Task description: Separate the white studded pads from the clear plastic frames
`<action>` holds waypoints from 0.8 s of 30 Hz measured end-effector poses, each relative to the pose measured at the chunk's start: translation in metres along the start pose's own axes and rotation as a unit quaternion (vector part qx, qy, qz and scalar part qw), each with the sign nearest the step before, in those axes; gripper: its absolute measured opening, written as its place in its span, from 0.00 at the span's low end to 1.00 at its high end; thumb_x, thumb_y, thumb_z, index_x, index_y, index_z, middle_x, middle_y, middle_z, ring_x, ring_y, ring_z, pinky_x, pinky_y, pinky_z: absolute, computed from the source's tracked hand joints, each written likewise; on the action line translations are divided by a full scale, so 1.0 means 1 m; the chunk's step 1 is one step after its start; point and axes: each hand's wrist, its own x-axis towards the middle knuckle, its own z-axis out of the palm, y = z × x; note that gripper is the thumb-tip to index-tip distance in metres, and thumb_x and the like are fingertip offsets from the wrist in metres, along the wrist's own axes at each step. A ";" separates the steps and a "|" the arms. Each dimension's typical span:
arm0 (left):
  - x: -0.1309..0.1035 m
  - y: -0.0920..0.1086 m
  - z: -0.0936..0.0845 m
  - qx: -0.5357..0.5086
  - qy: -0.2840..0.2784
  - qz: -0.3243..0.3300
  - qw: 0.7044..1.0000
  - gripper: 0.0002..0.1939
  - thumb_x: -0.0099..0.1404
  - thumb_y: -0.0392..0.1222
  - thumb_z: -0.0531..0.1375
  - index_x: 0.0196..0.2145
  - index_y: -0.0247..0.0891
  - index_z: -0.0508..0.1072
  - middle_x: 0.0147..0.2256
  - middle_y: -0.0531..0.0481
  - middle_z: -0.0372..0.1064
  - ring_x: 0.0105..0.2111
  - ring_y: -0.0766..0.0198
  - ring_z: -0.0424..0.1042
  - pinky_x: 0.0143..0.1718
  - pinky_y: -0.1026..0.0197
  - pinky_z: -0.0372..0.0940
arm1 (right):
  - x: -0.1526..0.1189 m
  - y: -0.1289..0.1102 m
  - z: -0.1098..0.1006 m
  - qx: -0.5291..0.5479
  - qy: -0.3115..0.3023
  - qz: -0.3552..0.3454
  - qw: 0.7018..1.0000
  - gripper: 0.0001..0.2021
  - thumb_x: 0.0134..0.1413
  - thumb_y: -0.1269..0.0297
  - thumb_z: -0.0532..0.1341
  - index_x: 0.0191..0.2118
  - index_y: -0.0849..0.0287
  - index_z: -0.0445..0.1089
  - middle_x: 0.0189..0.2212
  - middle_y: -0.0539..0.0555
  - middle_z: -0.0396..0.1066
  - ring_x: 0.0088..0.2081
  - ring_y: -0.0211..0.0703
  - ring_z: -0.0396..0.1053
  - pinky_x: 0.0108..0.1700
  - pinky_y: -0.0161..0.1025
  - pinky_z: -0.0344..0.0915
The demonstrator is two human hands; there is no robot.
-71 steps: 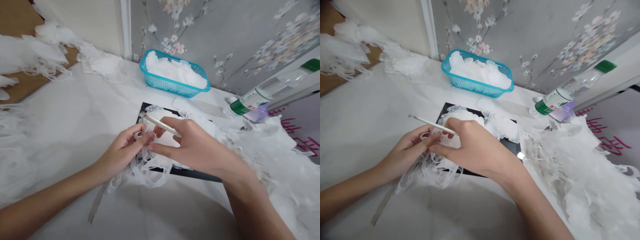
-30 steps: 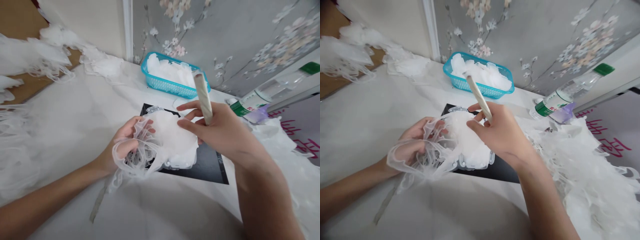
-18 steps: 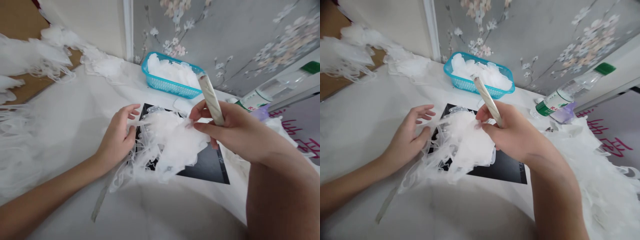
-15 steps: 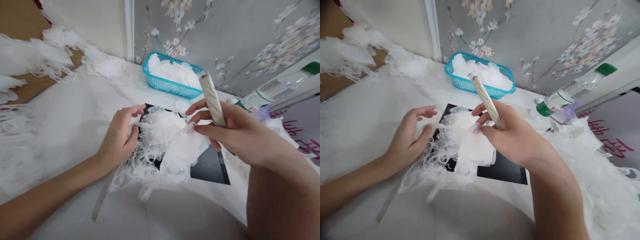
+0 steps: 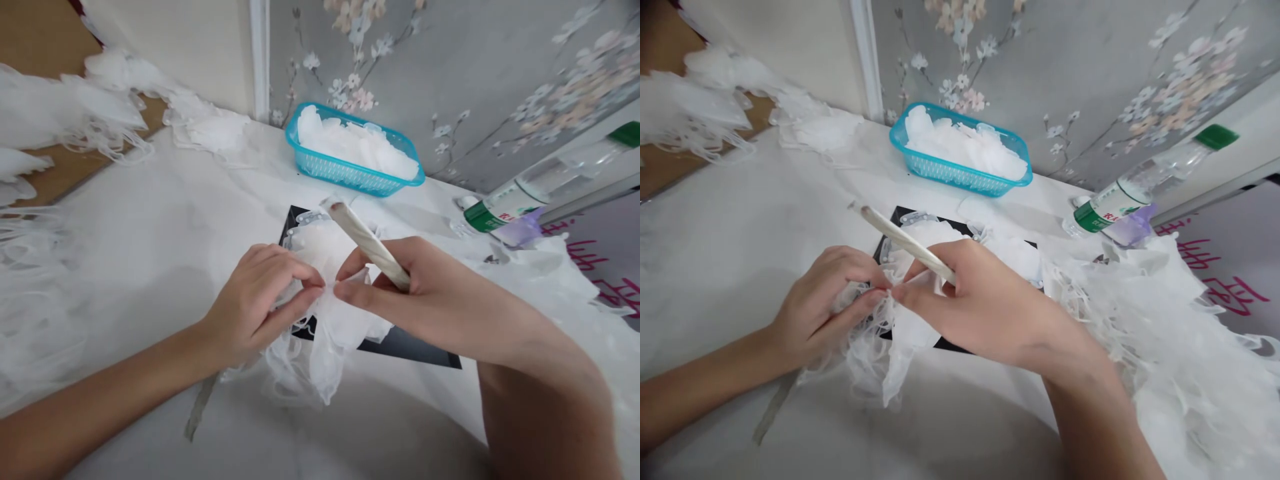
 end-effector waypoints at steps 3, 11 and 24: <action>0.000 -0.001 0.000 -0.006 0.021 -0.011 1.000 0.03 0.64 0.38 0.53 0.36 0.39 0.65 0.31 0.52 0.70 0.33 0.63 0.67 0.39 0.58 0.57 | 0.002 0.001 0.000 -0.007 0.012 -0.007 1.000 0.09 0.56 0.61 0.58 0.28 0.58 0.69 0.14 0.44 0.48 0.16 0.28 0.44 0.16 0.27 0.44; 0.002 -0.001 -0.001 0.046 0.007 0.011 0.999 0.03 0.62 0.34 0.53 0.32 0.40 0.63 0.30 0.52 0.69 0.32 0.63 0.67 0.38 0.58 0.58 | 0.003 0.005 0.002 -0.041 0.012 -0.041 0.998 0.09 0.57 0.61 0.57 0.29 0.57 0.70 0.16 0.44 0.47 0.17 0.29 0.45 0.16 0.28 0.44; 0.000 -0.009 0.002 0.114 -0.009 0.019 0.993 0.05 0.56 0.32 0.51 0.27 0.40 0.59 0.30 0.53 0.69 0.31 0.62 0.66 0.37 0.57 0.55 | -0.019 0.020 -0.054 -0.122 0.268 0.041 0.955 0.13 0.45 0.53 0.62 0.27 0.59 0.72 0.13 0.46 0.50 0.14 0.28 0.45 0.15 0.30 0.43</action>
